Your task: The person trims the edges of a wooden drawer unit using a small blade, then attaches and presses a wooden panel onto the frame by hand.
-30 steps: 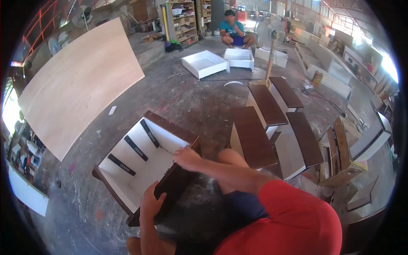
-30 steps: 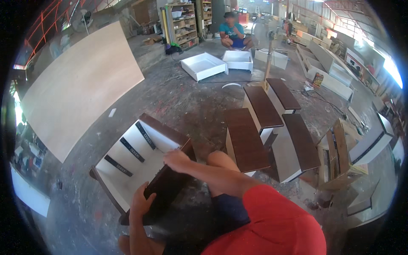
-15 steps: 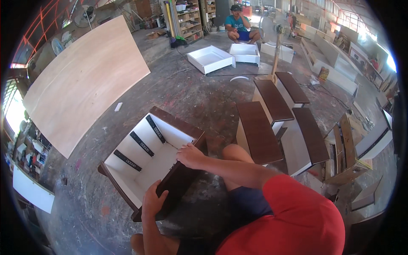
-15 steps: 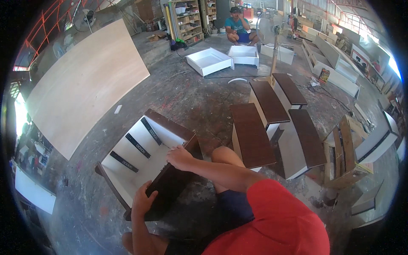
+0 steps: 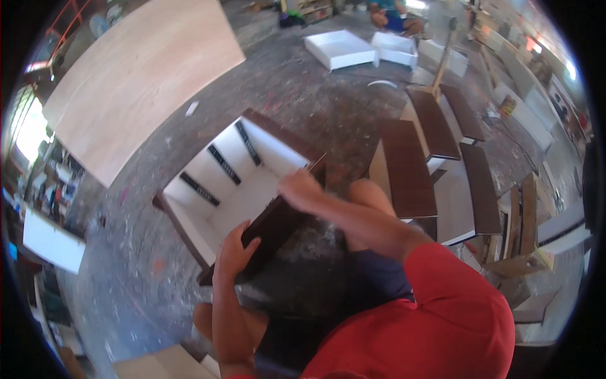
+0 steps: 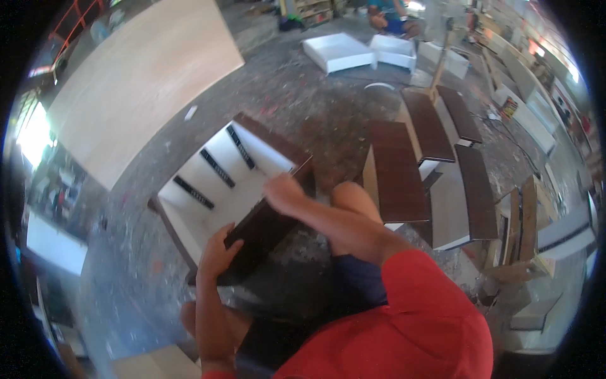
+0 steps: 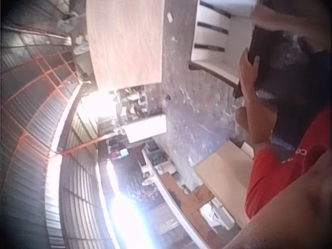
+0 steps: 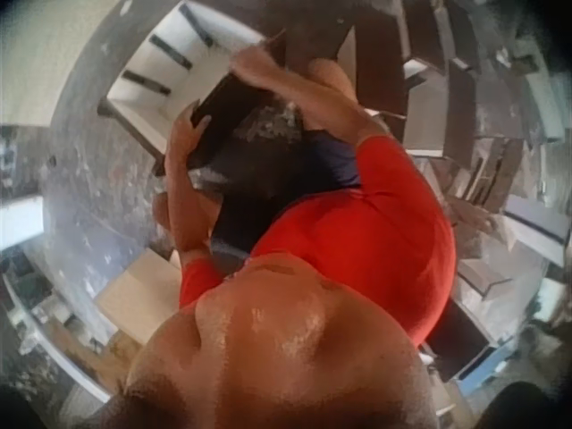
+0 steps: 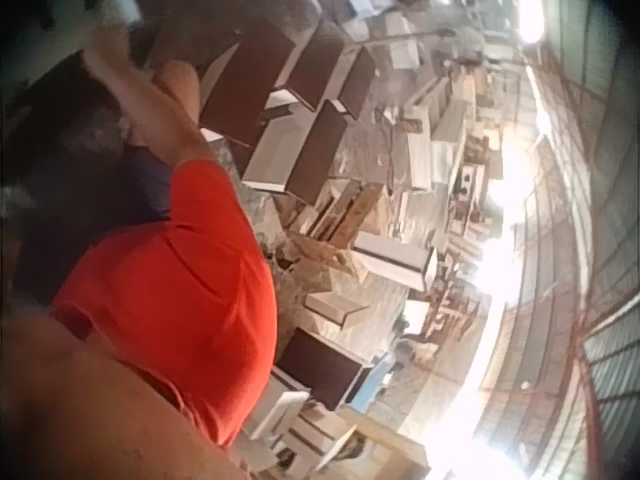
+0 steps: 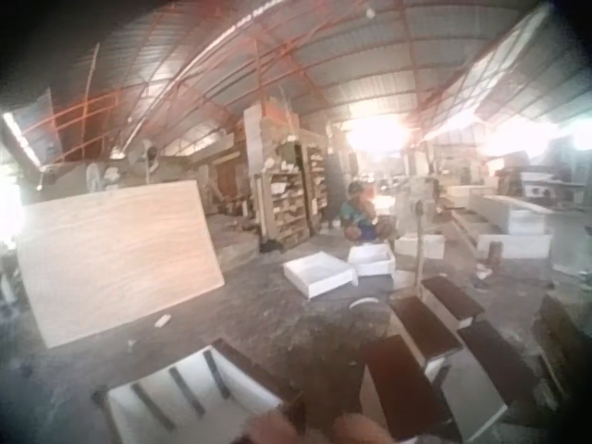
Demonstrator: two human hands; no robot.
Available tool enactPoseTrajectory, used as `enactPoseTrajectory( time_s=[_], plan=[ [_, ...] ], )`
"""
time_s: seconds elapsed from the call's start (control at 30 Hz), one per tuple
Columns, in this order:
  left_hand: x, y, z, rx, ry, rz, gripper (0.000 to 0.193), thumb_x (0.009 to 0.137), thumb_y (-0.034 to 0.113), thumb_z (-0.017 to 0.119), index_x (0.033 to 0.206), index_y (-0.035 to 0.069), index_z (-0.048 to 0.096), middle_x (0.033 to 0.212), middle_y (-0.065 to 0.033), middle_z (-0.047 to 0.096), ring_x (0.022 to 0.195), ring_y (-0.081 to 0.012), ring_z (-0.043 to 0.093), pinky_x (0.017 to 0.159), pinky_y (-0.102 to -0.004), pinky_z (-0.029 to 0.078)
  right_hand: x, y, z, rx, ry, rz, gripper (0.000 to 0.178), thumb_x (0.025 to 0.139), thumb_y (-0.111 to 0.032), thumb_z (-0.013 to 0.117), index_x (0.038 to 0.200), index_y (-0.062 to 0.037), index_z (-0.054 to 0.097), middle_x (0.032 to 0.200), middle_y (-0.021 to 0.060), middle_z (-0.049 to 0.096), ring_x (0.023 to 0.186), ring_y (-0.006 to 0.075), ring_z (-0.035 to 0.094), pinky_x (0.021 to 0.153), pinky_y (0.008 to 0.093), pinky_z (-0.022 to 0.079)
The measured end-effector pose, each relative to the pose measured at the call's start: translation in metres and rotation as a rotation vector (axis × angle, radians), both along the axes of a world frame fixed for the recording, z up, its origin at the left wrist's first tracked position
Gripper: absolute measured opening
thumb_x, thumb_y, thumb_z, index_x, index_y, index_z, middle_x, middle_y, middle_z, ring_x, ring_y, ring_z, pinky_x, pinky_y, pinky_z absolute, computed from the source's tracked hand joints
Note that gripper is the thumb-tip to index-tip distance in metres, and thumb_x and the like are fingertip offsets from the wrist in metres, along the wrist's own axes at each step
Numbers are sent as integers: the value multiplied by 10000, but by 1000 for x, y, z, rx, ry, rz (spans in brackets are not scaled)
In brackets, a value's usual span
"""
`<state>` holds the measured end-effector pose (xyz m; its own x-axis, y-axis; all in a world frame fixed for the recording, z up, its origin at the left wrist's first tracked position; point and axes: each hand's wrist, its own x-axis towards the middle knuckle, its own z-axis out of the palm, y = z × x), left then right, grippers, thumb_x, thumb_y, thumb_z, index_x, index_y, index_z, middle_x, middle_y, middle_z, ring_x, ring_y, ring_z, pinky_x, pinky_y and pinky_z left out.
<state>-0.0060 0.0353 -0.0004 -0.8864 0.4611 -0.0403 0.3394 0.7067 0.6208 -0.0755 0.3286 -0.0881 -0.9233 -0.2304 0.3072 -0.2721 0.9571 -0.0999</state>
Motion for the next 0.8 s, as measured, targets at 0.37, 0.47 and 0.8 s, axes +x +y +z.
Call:
enactPoseTrajectory(
  time_s=[0.37, 0.47, 0.8],
  plan=[
    [0, -14, -2, -36, -5, 47, 602, 951, 309, 739, 1464, 39, 577, 1435, -210, 630, 1334, -383, 589, 1145, -439, 442, 22, -34, 34, -54, 19, 216, 105, 866, -144, 652, 901, -151, 750, 960, 33, 724, 1069, 266, 627, 890, 439, 473],
    [5, -16, -2, -53, 3, 47, 597, 950, 308, 738, 1462, 44, 581, 1442, -210, 624, 1337, -387, 585, 1146, -440, 442, 20, -21, 29, -87, -12, 218, 109, 874, -136, 646, 906, -136, 751, 974, 42, 727, 1064, 279, 636, 912, 449, 481],
    [6, -21, 8, -26, 4, 39, 593, 935, 294, 758, 1441, 32, 591, 1398, -215, 651, 1314, -396, 598, 1122, -445, 457, 27, -43, 30, -107, -51, 233, 151, 865, -115, 627, 976, -114, 729, 1025, 60, 706, 1074, 271, 640, 957, 417, 484]
  ],
)
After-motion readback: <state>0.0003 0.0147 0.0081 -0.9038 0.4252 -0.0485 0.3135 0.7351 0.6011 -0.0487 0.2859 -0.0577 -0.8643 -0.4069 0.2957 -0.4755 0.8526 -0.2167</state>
